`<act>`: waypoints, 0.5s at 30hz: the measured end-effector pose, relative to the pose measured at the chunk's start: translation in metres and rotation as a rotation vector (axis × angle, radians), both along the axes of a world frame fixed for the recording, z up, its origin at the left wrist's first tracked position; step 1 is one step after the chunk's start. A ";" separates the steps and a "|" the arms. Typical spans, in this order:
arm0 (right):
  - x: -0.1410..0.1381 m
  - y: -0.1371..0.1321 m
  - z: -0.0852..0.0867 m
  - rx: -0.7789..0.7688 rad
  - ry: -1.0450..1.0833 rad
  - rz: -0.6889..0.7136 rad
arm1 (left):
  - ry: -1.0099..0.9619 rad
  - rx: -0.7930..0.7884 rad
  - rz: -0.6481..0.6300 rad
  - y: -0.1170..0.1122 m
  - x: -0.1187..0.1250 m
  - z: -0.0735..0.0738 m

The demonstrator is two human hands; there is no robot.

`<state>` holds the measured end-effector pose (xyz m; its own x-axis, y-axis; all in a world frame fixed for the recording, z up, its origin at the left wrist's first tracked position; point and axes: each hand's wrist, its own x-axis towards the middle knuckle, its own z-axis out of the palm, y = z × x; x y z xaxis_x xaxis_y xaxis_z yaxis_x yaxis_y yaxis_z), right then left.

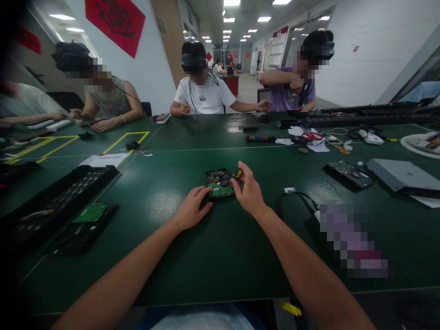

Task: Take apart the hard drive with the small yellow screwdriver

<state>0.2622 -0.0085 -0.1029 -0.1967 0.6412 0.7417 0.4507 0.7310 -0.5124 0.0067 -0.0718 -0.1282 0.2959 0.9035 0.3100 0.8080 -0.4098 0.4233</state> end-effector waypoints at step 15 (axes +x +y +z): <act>0.000 -0.003 0.004 -0.093 0.002 0.062 | 0.002 0.006 0.004 0.001 -0.001 -0.002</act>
<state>0.2619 -0.0113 -0.0988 -0.2368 0.6941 0.6798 0.4047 0.7066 -0.5805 0.0056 -0.0709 -0.1304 0.2931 0.9028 0.3147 0.8106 -0.4092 0.4189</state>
